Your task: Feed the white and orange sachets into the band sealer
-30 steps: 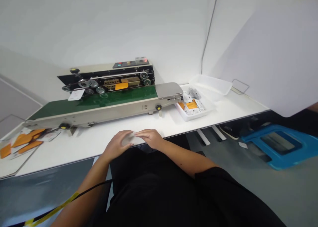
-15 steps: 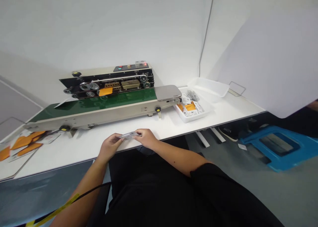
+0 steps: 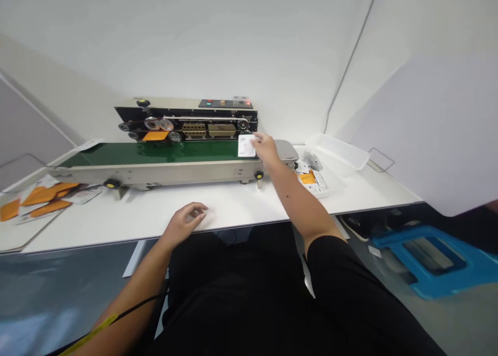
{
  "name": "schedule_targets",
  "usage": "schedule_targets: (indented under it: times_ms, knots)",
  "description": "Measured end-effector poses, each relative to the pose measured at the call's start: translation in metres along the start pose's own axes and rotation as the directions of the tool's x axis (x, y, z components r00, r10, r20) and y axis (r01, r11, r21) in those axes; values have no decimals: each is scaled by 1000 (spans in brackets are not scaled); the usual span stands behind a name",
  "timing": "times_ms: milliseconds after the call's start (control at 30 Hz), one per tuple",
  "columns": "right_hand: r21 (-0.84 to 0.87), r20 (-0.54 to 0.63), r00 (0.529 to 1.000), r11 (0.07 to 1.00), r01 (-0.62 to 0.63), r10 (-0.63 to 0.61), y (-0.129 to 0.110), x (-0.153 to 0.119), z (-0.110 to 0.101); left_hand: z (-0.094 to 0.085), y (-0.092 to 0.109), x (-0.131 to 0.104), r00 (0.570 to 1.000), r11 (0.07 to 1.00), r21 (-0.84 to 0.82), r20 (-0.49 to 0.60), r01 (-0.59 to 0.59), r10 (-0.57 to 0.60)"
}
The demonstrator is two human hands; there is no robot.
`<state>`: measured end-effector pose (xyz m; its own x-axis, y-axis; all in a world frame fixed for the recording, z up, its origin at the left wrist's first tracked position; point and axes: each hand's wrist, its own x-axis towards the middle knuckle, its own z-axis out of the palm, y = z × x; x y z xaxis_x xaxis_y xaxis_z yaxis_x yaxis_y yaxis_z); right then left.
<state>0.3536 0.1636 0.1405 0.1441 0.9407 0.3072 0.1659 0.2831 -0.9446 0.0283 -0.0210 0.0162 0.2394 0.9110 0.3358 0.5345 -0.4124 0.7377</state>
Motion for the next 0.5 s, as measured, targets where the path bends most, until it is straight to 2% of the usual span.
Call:
schedule_targets:
  times_ms: [100,200,300,500]
  knots:
    - [-128,-75,992,986,-108,99,2,42,-4,-1,-1,0,1000,1000,-8,-12,-7,6]
    - [-174,-126,976,965,-195,175,7,66,3,-2,0,-1,1000,1000,-13,-14,-11,11]
    - [-199,-151,971,956,-215,186,12,78,7,-4,1,-1,1000,1000,-16,-15,-14,14]
    - [-195,-236,958,958,-212,164,18,86,9,-5,0,1,1000,1000,-21,-20,-14,14]
